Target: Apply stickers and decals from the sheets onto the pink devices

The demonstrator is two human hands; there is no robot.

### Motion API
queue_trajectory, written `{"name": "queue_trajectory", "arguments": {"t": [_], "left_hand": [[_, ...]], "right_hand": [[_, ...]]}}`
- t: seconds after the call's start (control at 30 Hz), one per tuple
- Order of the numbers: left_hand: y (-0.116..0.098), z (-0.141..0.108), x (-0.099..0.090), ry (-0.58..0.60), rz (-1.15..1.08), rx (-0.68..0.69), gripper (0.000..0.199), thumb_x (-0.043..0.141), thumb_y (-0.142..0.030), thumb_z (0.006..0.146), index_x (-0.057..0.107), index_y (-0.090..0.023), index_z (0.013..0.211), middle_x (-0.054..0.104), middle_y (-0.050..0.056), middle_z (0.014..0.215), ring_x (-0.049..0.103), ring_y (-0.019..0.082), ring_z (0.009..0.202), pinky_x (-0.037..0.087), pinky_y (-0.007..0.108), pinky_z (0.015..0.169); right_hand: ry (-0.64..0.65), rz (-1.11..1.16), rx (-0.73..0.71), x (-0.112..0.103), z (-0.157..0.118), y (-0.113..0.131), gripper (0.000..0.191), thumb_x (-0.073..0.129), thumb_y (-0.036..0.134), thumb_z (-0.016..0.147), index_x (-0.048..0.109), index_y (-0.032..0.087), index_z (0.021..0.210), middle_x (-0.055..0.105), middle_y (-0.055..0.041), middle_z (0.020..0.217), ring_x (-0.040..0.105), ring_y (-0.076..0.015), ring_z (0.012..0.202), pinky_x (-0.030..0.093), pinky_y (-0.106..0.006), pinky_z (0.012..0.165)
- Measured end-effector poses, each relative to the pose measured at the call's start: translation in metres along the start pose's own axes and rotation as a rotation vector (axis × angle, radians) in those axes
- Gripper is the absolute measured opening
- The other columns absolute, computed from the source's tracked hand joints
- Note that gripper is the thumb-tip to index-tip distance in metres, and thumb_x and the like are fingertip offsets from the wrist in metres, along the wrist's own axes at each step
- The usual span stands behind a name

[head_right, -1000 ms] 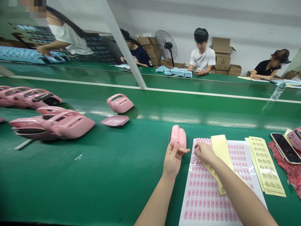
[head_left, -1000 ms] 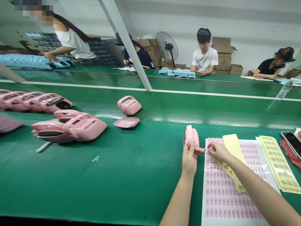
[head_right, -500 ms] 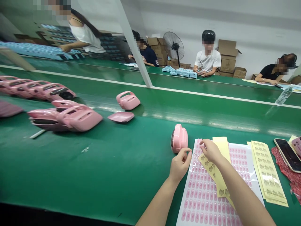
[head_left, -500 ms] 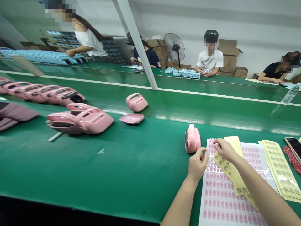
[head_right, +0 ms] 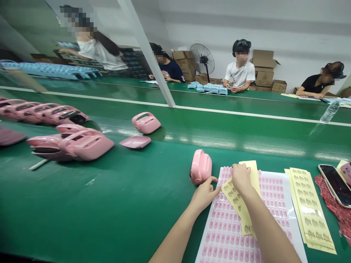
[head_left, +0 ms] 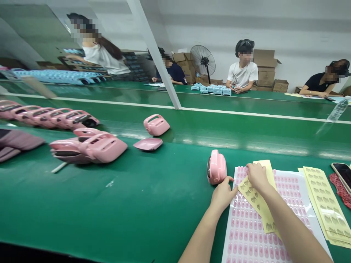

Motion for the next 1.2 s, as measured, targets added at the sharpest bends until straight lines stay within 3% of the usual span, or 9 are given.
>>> {"name": "queue_trajectory", "arguments": {"t": [0.37,1.2], "left_hand": [[0.0015,0.0029,0.0024,0.054,0.005,0.005,0.014,0.054,-0.027,0.076,0.051,-0.020,0.088,0.044,-0.009,0.048,0.050,0.015,0.051,0.025,0.024,0.046],[0.0021,0.0039,0.0028,0.049,-0.004,0.030,0.013,0.053,-0.026,0.077,0.051,-0.019,0.088,0.041,-0.009,0.048,0.048,0.014,0.049,0.025,0.024,0.046]], "right_hand": [[0.001,0.058,0.014,-0.0043,-0.0017,-0.0021,0.025,0.037,0.019,0.091,0.061,0.019,0.097,0.065,-0.0078,0.102,0.050,-0.0240,0.097,0.030,-0.035,0.077],[-0.016,0.089,0.004,-0.0085,-0.0030,-0.0025,0.024,0.039,0.018,0.090,0.062,0.020,0.093,0.066,-0.0068,0.101,0.051,-0.0221,0.095,0.029,-0.032,0.075]]}}
Point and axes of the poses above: each hand's wrist, its own z-axis towards the middle knuckle, its own x-axis out of the palm, y = z × x, the point moved 5 cm from there along z, towards the middle knuckle
